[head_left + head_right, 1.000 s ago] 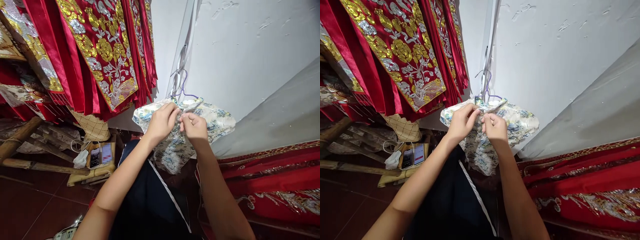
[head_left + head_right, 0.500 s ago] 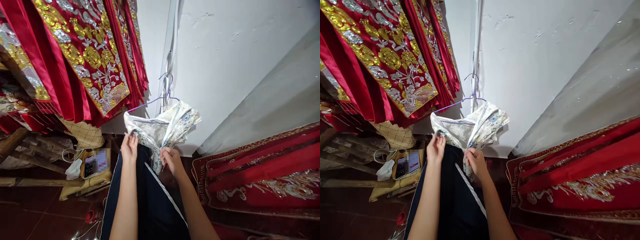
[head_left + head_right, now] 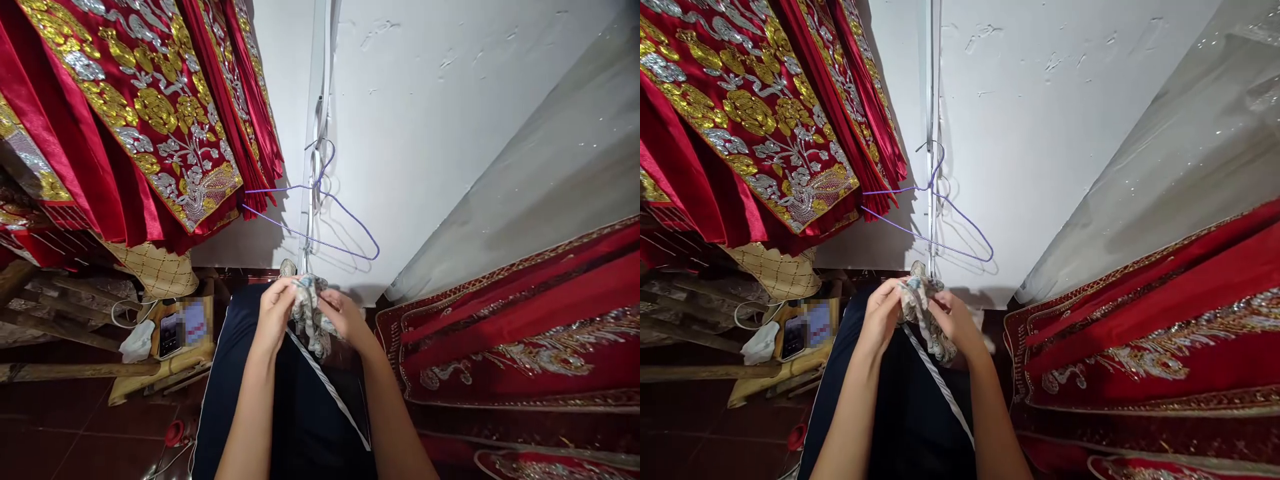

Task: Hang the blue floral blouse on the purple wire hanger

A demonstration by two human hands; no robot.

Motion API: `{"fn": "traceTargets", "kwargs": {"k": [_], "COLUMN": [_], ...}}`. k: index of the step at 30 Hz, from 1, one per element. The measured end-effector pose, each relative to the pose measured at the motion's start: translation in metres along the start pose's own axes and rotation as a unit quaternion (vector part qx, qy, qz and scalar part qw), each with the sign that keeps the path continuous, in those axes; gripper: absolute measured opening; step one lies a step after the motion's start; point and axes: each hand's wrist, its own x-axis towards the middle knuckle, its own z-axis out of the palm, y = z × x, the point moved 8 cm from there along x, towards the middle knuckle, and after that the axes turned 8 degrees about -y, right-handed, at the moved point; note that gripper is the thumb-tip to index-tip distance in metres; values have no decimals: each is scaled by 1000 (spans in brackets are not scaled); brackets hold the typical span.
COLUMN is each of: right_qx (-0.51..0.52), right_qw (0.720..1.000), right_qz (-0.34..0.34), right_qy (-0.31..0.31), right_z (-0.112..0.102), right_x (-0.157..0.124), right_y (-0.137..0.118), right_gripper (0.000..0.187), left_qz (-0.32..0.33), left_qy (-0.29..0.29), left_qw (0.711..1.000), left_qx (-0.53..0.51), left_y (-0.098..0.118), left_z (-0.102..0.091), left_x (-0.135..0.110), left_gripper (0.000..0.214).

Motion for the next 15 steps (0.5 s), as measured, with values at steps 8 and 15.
{"fn": "traceTargets", "kwargs": {"k": [8, 15], "right_qx": [254, 21], "right_qw": [965, 991], "right_qz": [-53, -70], "right_qy": [-45, -115], "right_z": [26, -12], "right_x": [-6, -2], "right_y": [-30, -72], "right_gripper": [65, 21], "left_qz": [164, -7], "left_qy": [-32, -173], "left_qw": [950, 923], "left_qx": [264, 342], "left_y": [49, 33], "left_z": [49, 42], "left_x": [11, 22], "left_gripper": [15, 36]}}
